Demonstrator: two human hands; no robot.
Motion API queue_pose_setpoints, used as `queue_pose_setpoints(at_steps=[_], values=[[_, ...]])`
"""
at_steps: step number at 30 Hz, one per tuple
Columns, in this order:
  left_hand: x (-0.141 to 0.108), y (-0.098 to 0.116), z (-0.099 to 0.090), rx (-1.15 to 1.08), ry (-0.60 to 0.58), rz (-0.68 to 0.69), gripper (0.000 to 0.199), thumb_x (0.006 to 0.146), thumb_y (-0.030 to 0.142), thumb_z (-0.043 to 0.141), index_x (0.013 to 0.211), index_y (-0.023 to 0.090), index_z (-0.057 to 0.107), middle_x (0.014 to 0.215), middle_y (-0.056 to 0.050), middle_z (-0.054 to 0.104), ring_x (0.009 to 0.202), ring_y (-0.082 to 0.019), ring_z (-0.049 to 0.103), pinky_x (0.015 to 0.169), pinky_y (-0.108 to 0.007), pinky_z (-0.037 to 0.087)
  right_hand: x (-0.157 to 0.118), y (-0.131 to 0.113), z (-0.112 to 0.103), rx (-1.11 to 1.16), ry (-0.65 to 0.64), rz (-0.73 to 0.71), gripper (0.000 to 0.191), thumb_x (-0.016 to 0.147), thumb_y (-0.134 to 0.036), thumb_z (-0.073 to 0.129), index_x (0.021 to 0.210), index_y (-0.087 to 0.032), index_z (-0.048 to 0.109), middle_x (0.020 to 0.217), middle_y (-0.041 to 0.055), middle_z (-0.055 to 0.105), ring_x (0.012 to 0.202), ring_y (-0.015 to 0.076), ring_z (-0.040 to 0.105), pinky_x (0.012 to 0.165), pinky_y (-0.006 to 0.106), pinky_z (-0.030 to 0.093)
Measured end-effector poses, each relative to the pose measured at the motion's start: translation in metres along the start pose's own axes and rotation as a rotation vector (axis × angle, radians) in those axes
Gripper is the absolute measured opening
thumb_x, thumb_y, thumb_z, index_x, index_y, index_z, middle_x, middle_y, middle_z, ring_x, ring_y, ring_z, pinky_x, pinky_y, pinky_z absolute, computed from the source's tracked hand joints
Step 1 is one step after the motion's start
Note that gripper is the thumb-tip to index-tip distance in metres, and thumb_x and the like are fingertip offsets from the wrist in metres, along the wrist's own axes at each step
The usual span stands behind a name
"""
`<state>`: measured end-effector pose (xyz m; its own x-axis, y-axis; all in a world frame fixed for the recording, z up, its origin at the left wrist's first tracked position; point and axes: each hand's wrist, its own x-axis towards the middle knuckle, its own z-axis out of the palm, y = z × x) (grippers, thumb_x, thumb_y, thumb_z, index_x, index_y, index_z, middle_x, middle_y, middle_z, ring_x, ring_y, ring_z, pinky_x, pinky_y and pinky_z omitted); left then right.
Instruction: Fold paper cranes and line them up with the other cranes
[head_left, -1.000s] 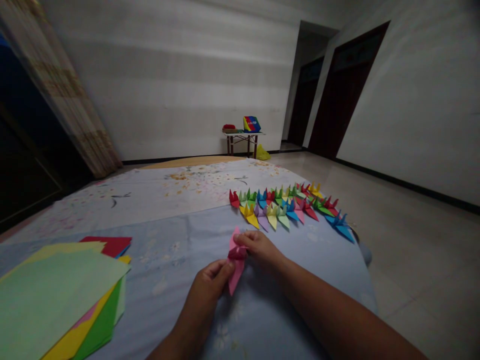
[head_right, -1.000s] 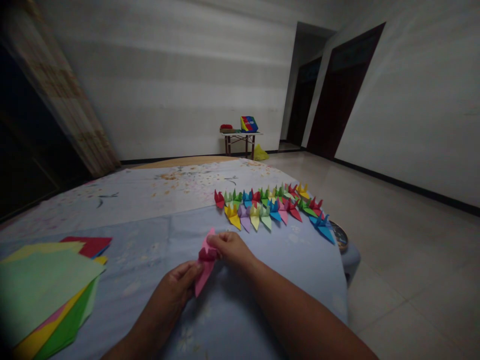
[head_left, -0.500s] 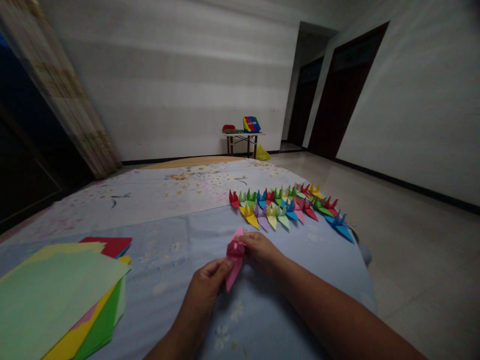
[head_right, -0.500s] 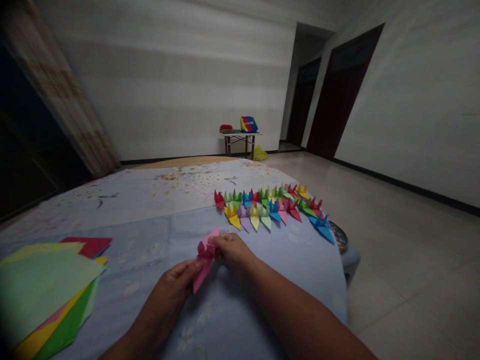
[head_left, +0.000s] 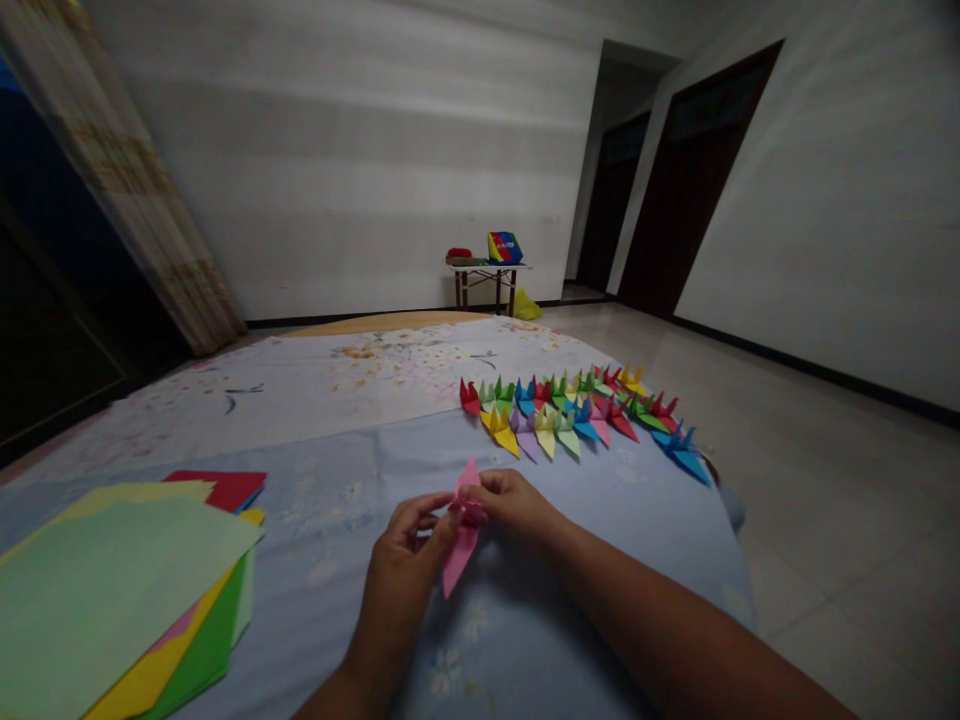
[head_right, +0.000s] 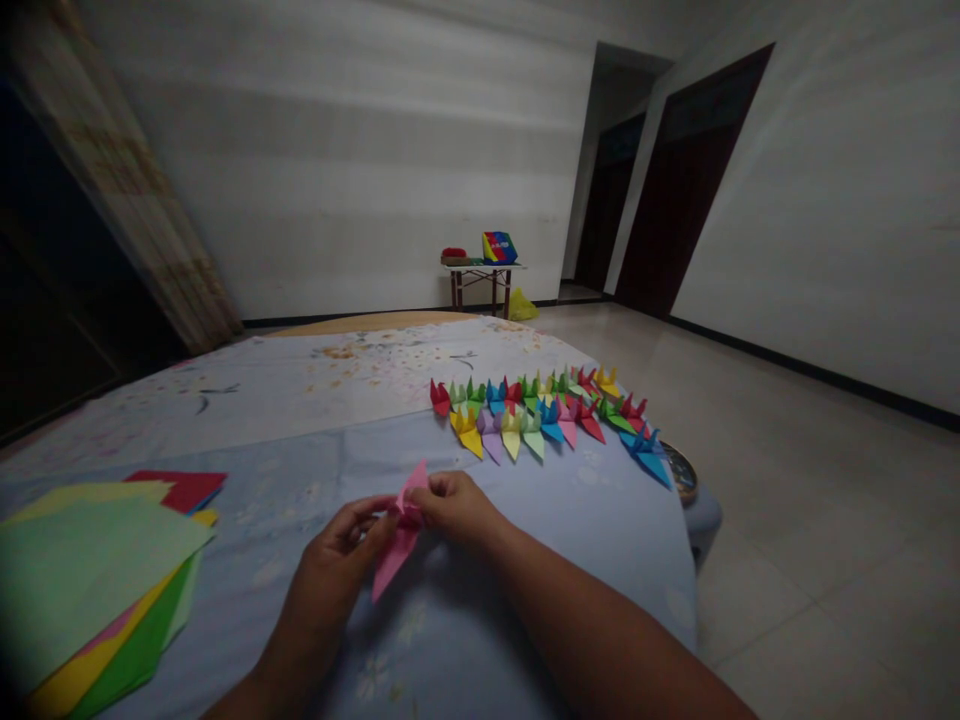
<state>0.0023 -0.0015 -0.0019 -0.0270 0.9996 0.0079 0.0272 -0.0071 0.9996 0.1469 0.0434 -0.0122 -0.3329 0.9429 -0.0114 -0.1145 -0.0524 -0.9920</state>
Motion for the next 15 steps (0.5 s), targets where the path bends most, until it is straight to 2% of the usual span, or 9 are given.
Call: queue_pose_setpoints(at_steps=[3,9,15], values=[[-0.0019,0.0037,0.0008,-0.009,0.022,-0.014,0.035,0.064,0.045,0.068,0.083,0.017,0.065,0.078,-0.004,0.069,0.067,-0.018,0.062,0.063,-0.026,0.047,0.0009,0.0051,-0.0002,0.003,-0.033,-0.014,0.042,0.066,-0.052,0.063,0.057,-0.013,0.054,0.05,-0.0039,0.048,0.046,0.0054,0.037,0.048,0.02,0.026],[-0.0037,0.0098,0.0038,-0.057,0.088,-0.003,0.031,0.064,0.043,0.069,0.079,0.016,0.066,0.073,-0.003,0.069,0.072,-0.018,0.062,0.069,-0.025,0.046,-0.0006,0.0028,-0.0014,-0.025,-0.034,-0.065,0.043,0.069,-0.055,0.061,0.059,-0.013,0.053,0.052,-0.0043,0.046,0.048,0.0055,0.036,0.049,0.02,0.026],[-0.0032,0.0084,0.004,-0.105,0.052,-0.03,0.033,0.065,0.044,0.068,0.081,0.015,0.065,0.071,-0.002,0.068,0.07,-0.017,0.062,0.066,-0.025,0.047,-0.0018,-0.0005,-0.001,-0.027,-0.028,-0.063,0.046,0.066,-0.057,0.061,0.058,-0.013,0.051,0.052,-0.0042,0.045,0.048,0.0057,0.035,0.051,0.021,0.027]])
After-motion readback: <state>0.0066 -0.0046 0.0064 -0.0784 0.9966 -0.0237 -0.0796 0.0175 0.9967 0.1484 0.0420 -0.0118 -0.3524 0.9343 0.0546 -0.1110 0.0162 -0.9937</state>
